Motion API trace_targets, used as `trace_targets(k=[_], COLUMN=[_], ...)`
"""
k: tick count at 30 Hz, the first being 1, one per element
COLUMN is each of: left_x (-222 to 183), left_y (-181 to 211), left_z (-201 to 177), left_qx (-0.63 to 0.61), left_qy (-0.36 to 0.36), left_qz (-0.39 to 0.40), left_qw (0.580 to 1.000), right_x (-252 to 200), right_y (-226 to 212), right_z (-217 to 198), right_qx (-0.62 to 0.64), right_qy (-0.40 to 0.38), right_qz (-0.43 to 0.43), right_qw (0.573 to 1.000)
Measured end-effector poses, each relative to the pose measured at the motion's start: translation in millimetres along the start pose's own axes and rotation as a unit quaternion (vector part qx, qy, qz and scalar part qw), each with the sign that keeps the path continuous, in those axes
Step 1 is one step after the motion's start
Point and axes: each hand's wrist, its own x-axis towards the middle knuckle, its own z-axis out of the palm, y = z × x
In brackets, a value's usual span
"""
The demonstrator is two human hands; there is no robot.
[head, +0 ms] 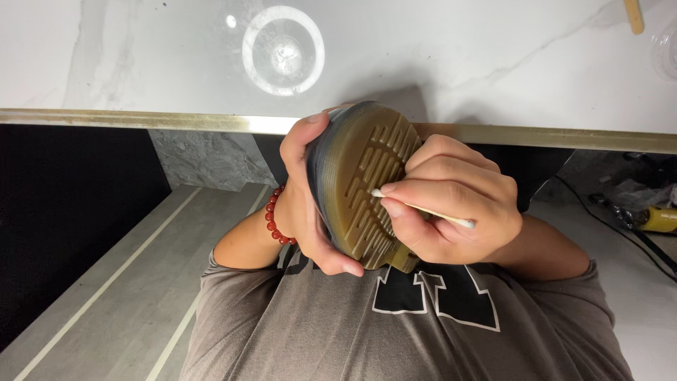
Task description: The person applies glue into a small hole in a boot sole using a cotton swab, carefully rotating the swab to coat the inner edges.
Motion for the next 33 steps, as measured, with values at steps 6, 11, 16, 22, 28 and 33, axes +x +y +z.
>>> trace_targets(k=[6, 11, 16, 22, 28, 33], left_x=[-7.5, -4.7, -8.0, -7.4, -8.2, -7.8], left_y=[-0.5, -1.1, -0.8, -0.2, 1.4, 3.5], left_z=[-1.0, -1.8, -2.4, -2.0, -2.9, -2.4], left_qx=[0.027, 0.02, 0.03, 0.027, 0.045, 0.03], left_qy=[0.013, 0.006, 0.007, 0.006, -0.001, 0.0], left_qz=[-0.02, -0.015, -0.02, -0.025, -0.027, -0.039], left_qw=[0.999, 1.0, 0.999, 0.999, 0.999, 0.999], right_x=[1.9, 1.9, 0.0, -0.5, -3.4, -0.1], right_y=[-0.4, -2.8, -4.6, -6.5, -4.0, -1.9], right_z=[-2.2, 1.3, 1.5, 3.3, 3.2, 0.9], right_qx=[-0.029, 0.001, -0.003, -0.03, 0.0, -0.014], right_qy=[0.006, 0.01, -0.012, 0.037, 0.01, 0.026], right_qz=[0.034, 0.034, 0.02, 0.055, 0.021, 0.044], right_qw=[0.999, 0.999, 1.0, 0.997, 1.0, 0.999])
